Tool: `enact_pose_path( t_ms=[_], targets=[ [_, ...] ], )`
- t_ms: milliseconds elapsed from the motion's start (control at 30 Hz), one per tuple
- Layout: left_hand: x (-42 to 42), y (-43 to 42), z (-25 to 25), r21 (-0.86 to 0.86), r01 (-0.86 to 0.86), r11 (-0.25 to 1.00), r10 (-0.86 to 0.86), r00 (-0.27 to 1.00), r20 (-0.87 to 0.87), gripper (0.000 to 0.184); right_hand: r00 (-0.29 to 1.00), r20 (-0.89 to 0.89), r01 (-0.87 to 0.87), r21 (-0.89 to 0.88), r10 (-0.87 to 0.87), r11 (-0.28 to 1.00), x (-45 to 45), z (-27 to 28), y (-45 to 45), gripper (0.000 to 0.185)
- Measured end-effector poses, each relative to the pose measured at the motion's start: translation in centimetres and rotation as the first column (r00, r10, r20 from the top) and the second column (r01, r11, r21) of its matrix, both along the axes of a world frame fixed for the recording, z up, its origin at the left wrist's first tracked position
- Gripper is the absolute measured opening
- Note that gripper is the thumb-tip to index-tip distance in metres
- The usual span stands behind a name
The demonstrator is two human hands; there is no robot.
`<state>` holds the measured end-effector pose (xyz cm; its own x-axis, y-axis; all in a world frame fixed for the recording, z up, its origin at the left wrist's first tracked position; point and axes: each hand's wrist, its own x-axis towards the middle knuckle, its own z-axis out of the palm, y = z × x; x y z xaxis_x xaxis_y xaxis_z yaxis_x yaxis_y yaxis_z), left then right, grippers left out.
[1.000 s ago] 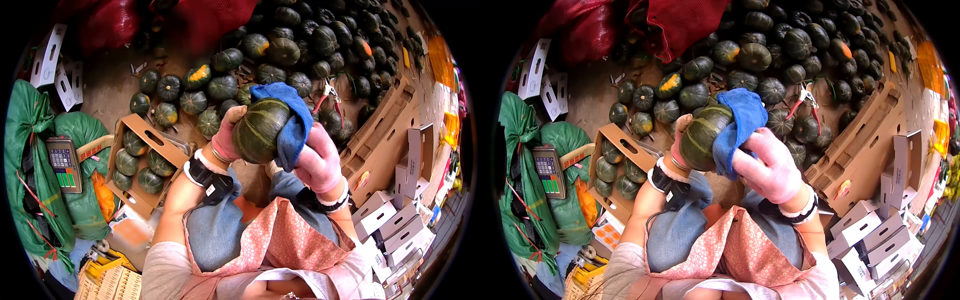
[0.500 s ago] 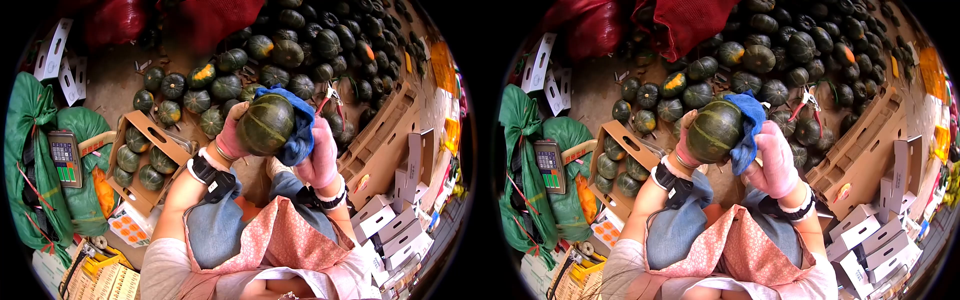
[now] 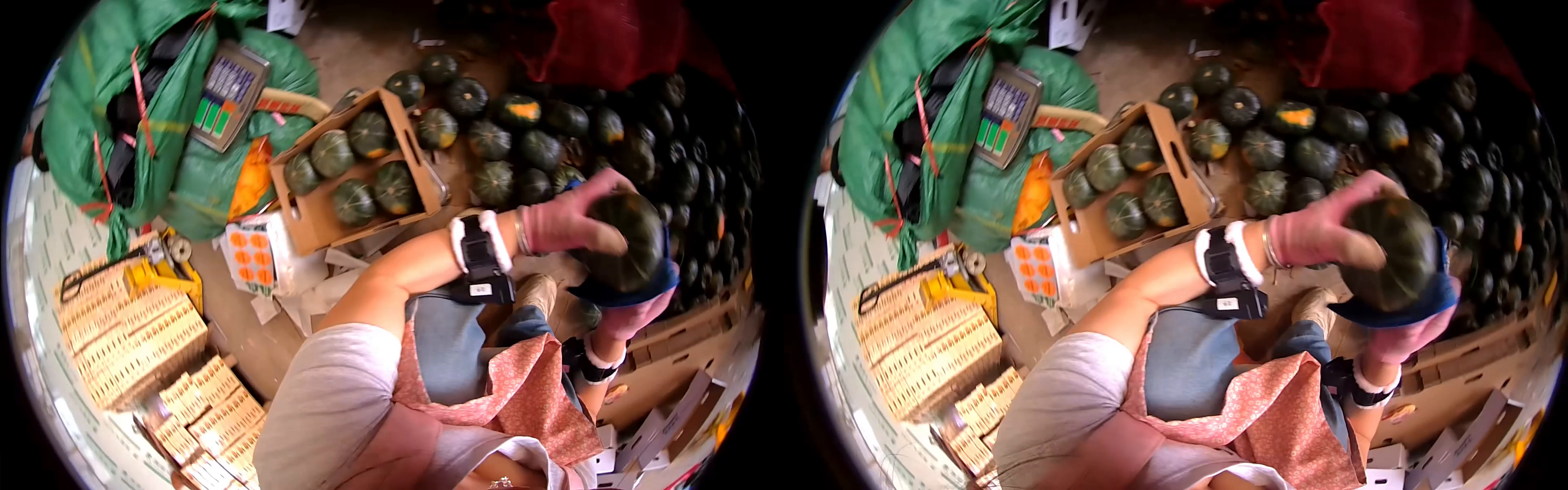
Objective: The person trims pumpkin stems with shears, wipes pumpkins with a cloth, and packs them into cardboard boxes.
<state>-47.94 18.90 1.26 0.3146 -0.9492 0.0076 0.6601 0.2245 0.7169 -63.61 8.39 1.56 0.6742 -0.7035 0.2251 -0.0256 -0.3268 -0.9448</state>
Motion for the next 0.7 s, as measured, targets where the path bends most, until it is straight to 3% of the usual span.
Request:
enact_pose_path(
  t_ms=[33,67,100,133,200,233,300,333,367,400,467,500,533,567,667,700],
  targets=[
    [0.1,-0.1,0.8,-0.045,0.001,0.999,0.001,0.999,0.039,0.065,0.990,-0.129,0.016,-0.330,-0.062,0.944,1.0,0.5,0.0,0.039],
    [0.6,0.1,1.5,0.019,-0.034,0.999,0.030,0.986,0.164,0.071,0.967,-0.182,0.032,-0.601,-0.176,0.798,1.9,1.1,-0.1,0.030],
    [1.5,0.5,1.8,0.055,-0.075,0.996,0.051,0.936,0.349,0.072,0.992,-0.048,0.107,-0.154,-0.116,0.982,2.2,0.2,-0.2,0.027],
    [2.6,1.0,2.1,0.084,-0.115,0.990,0.054,0.850,0.525,0.073,0.987,0.096,0.087,0.334,-0.126,0.939,2.1,-1.1,-0.9,0.023],
    [5.1,3.2,4.0,0.103,-0.071,0.992,-0.055,0.490,0.870,0.074,0.960,-0.114,0.257,-0.009,-0.256,0.966,2.2,-3.3,-3.1,0.020],
    [5.9,5.0,3.4,0.070,-0.073,0.995,-0.030,0.448,0.894,0.075,0.971,-0.021,0.240,0.084,-0.240,0.967,2.1,-4.1,-4.0,0.017],
    [8.0,11.8,3.5,0.184,-0.287,0.940,-0.072,0.361,0.930,0.079,0.951,-0.045,0.301,-0.081,-0.306,0.950,1.1,-5.6,-5.6,0.016],
    [8.0,16.2,3.8,0.399,-0.453,0.797,-0.089,0.566,0.820,0.083,0.934,-0.056,0.336,-0.210,-0.354,0.918,0.7,-6.7,-6.0,0.018],
    [7.6,20.2,4.4,0.529,-0.551,0.645,0.134,0.763,0.632,0.085,0.926,-0.140,0.285,-0.353,-0.352,0.891,0.2,-8.1,-6.7,0.023],
    [7.1,24.2,3.6,0.508,-0.663,0.550,0.399,0.743,0.537,0.085,0.905,-0.223,0.219,-0.486,-0.362,0.846,-0.4,-9.4,-7.0,0.028],
    [5.6,31.1,1.4,0.482,-0.865,0.139,0.669,0.441,0.598,0.079,0.894,-0.431,-0.038,-0.347,-0.124,0.937,-1.2,-11.5,-7.0,0.036],
    [4.6,33.1,1.2,0.510,-0.859,-0.031,0.716,0.337,0.611,0.074,0.881,-0.467,-0.049,-0.239,-0.070,0.970,-1.3,-12.6,-6.6,0.039],
    [4.3,35.8,-0.1,0.575,-0.808,-0.128,0.705,0.334,0.626,0.065,0.866,-0.500,-0.063,-0.127,-0.009,0.990,-1.4,-13.6,-6.1,0.042],
    [3.9,38.0,-1.6,0.612,-0.781,-0.123,0.751,0.330,0.572,0.060,0.866,-0.496,-0.114,-0.076,0.061,0.991,-1.6,-14.7,-6.5,0.052],
    [3.2,40.5,-4.4,0.729,-0.684,-0.044,0.869,0.334,0.366,0.053,0.893,-0.444,-0.025,0.126,0.079,0.992,-1.6,-15.0,-6.4,0.060],
    [3.1,41.0,-5.6,0.741,-0.672,0.005,0.852,0.390,0.348,0.053,0.892,-0.432,-0.069,0.162,0.134,0.984,-2.0,-14.6,-7.1,0.067]
  ],
)
